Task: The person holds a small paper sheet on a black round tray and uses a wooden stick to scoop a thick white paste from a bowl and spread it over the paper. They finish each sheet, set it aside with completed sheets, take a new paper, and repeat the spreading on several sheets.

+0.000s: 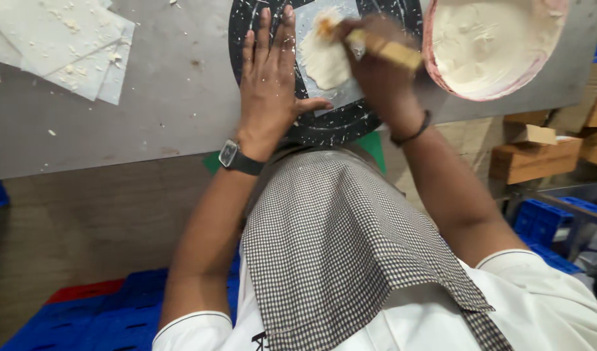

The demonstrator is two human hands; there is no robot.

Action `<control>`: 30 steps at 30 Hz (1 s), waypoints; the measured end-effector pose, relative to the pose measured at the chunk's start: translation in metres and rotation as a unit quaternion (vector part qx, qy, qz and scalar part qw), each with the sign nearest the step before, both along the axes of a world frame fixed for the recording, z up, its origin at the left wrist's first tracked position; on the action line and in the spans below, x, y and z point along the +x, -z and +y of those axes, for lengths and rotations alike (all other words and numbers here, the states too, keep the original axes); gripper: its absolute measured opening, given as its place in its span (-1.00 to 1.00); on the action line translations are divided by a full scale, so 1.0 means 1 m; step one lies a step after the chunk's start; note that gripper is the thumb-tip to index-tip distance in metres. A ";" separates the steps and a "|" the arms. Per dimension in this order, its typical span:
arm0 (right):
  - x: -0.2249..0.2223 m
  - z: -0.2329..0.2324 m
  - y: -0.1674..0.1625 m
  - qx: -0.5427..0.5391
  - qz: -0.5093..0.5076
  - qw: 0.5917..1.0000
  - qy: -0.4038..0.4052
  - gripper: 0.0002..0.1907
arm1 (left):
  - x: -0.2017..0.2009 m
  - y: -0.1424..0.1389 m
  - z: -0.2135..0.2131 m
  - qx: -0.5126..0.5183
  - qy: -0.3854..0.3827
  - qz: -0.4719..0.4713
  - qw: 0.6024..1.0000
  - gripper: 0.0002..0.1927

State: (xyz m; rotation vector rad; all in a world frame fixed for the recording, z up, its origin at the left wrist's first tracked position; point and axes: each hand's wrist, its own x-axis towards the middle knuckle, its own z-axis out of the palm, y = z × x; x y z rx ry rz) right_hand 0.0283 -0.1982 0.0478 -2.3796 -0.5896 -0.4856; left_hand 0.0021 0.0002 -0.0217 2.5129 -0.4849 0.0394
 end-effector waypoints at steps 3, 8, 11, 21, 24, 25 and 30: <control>-0.001 -0.006 -0.001 0.048 0.020 0.998 0.022 -0.93 | -0.003 0.000 -0.001 0.004 -0.006 -0.005 1.000 0.52; -0.016 -0.013 0.008 -0.463 -0.303 0.825 0.115 -0.81 | -0.006 -0.002 -0.005 0.003 -0.017 0.015 1.000 0.54; -0.018 -0.016 0.004 -0.017 -0.006 0.999 0.041 -0.96 | -0.006 -0.001 -0.004 -0.001 -0.014 0.013 1.000 0.54; -0.021 -0.027 0.006 -0.022 0.002 0.998 -0.059 -0.87 | -0.004 -0.001 -0.001 0.007 0.000 0.006 1.000 0.52; -0.026 -0.031 0.014 0.060 0.014 0.998 -0.032 -0.87 | -0.003 -0.002 0.000 0.013 -0.005 0.018 1.000 0.53; -0.028 -0.031 0.015 0.013 0.000 1.000 -0.009 -0.87 | -0.004 -0.003 0.000 0.018 -0.006 0.020 1.000 0.53; -0.026 -0.042 -0.005 -0.009 0.040 0.999 0.002 -0.89 | -0.001 -0.005 0.003 0.023 0.002 0.020 1.000 0.52</control>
